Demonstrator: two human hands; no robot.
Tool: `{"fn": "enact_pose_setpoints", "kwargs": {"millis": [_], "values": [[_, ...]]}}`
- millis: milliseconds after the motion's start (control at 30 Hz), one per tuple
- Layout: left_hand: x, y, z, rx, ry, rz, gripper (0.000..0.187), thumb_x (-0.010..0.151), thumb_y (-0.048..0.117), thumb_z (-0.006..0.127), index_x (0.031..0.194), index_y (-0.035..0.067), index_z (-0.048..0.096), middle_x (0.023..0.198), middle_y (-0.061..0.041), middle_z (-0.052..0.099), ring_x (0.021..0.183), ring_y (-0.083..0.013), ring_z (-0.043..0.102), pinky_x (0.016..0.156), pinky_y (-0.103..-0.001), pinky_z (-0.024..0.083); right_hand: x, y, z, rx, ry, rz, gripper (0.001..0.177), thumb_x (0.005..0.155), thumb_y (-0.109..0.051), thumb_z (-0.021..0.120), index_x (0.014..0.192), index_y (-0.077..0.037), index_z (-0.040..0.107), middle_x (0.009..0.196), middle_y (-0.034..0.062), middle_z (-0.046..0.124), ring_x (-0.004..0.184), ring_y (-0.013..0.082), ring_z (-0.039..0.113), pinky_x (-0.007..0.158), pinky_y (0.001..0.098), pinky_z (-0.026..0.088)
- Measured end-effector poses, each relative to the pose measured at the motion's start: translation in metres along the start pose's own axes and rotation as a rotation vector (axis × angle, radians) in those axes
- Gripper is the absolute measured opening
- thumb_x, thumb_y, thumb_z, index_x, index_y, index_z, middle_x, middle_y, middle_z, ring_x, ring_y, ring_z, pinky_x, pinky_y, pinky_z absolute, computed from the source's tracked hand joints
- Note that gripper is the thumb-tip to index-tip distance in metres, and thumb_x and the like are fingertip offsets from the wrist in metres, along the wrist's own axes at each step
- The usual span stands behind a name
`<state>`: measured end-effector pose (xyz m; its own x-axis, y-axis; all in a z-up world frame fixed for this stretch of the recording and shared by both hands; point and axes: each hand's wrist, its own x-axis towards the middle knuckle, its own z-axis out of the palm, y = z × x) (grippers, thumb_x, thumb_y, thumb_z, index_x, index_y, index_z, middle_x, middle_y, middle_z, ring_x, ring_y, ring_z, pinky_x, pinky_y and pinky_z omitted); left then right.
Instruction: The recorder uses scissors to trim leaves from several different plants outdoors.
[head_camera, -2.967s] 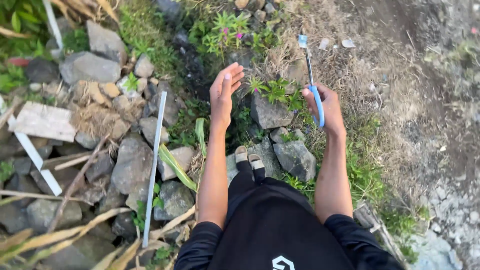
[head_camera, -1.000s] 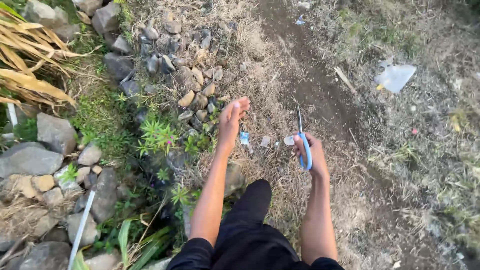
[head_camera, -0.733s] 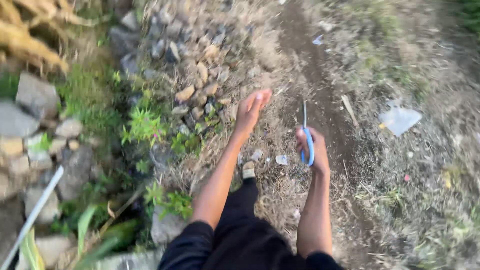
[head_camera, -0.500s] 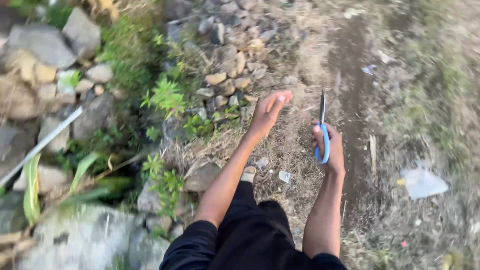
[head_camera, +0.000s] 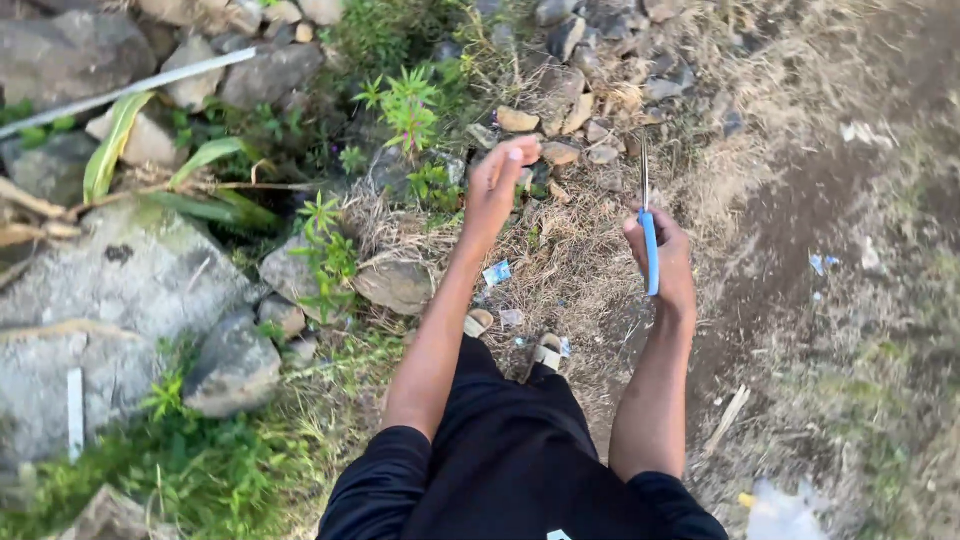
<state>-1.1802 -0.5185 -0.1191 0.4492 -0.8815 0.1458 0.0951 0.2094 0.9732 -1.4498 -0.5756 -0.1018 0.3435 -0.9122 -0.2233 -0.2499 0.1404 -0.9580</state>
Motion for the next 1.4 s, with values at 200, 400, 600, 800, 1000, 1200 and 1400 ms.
{"fn": "enact_pose_setpoints", "kwargs": {"millis": [200, 400, 600, 800, 1000, 1200, 1400], "values": [[-0.027, -0.004, 0.031, -0.035, 0.169, -0.032, 0.041, 0.112, 0.032, 0.048, 0.134, 0.003, 0.064, 0.127, -0.009, 0.072, 0.118, -0.0168, 0.066, 0.102, -0.032, 0.051, 0.015, -0.007, -0.041, 0.005, -0.102, -0.004, 0.045, 0.096, -0.024, 0.075, 0.133, -0.003, 0.062, 0.076, -0.0072, 0.05, 0.058, 0.0017, 0.041, 0.047, 0.0206, 0.029], [-0.054, 0.0, 0.014, 0.007, 0.305, -0.012, 0.04, 0.111, 0.032, 0.048, 0.135, 0.003, 0.064, 0.127, -0.008, 0.072, 0.118, -0.0163, 0.067, 0.101, -0.031, 0.05, 0.051, -0.005, -0.017, 0.029, -0.29, -0.024, 0.05, 0.097, -0.021, 0.074, 0.141, -0.003, 0.06, 0.081, -0.0094, 0.054, 0.062, -0.0004, 0.039, 0.051, 0.0185, 0.028], [-0.048, 0.015, -0.034, 0.044, 0.453, 0.028, 0.039, 0.112, 0.031, 0.049, 0.135, 0.004, 0.065, 0.127, -0.008, 0.072, 0.117, -0.0166, 0.067, 0.099, -0.032, 0.05, 0.084, -0.026, 0.048, 0.006, -0.431, -0.033, 0.052, 0.095, -0.018, 0.074, 0.142, -0.002, 0.058, 0.083, -0.0103, 0.053, 0.065, -0.0006, 0.04, 0.053, 0.0182, 0.031], [-0.051, 0.018, -0.1, 0.1, 0.559, 0.087, 0.045, 0.111, 0.036, 0.047, 0.137, 0.004, 0.063, 0.13, -0.008, 0.071, 0.122, -0.0157, 0.066, 0.105, -0.031, 0.049, 0.108, -0.046, 0.111, -0.153, -0.521, -0.367, 0.055, 0.094, -0.022, 0.077, 0.14, 0.001, 0.059, 0.1, -0.0086, 0.064, 0.089, 0.0062, 0.056, 0.08, 0.0239, 0.048], [-0.053, 0.048, -0.113, 0.092, 0.63, -0.066, 0.044, 0.108, 0.035, 0.044, 0.137, 0.006, 0.062, 0.13, -0.008, 0.07, 0.12, -0.0177, 0.066, 0.095, -0.034, 0.053, 0.134, -0.032, 0.128, -0.296, -0.488, -0.677, 0.043, 0.098, -0.022, 0.082, 0.13, 0.003, 0.065, 0.109, 0.0056, 0.063, 0.097, 0.0158, 0.06, 0.085, 0.0317, 0.051], [-0.026, 0.03, -0.117, 0.158, 0.675, -0.08, 0.042, 0.111, 0.033, 0.043, 0.135, 0.006, 0.064, 0.129, -0.011, 0.071, 0.119, -0.0203, 0.068, 0.103, -0.036, 0.054, 0.157, -0.053, 0.133, -0.205, -0.548, -0.107, 0.05, 0.094, -0.019, 0.075, 0.136, -0.008, 0.052, 0.095, -0.0005, 0.066, 0.08, 0.0074, 0.058, 0.067, 0.0249, 0.049], [0.011, 0.007, -0.096, 0.077, 0.724, -0.036, 0.042, 0.111, 0.032, 0.044, 0.137, 0.004, 0.063, 0.129, -0.013, 0.071, 0.12, -0.022, 0.067, 0.106, -0.037, 0.053, 0.218, -0.043, 0.12, -0.211, -0.662, -0.256, 0.042, 0.102, -0.02, 0.075, 0.136, -0.007, 0.053, 0.094, 0.0039, 0.061, 0.083, 0.0102, 0.055, 0.071, 0.0275, 0.046]]}}
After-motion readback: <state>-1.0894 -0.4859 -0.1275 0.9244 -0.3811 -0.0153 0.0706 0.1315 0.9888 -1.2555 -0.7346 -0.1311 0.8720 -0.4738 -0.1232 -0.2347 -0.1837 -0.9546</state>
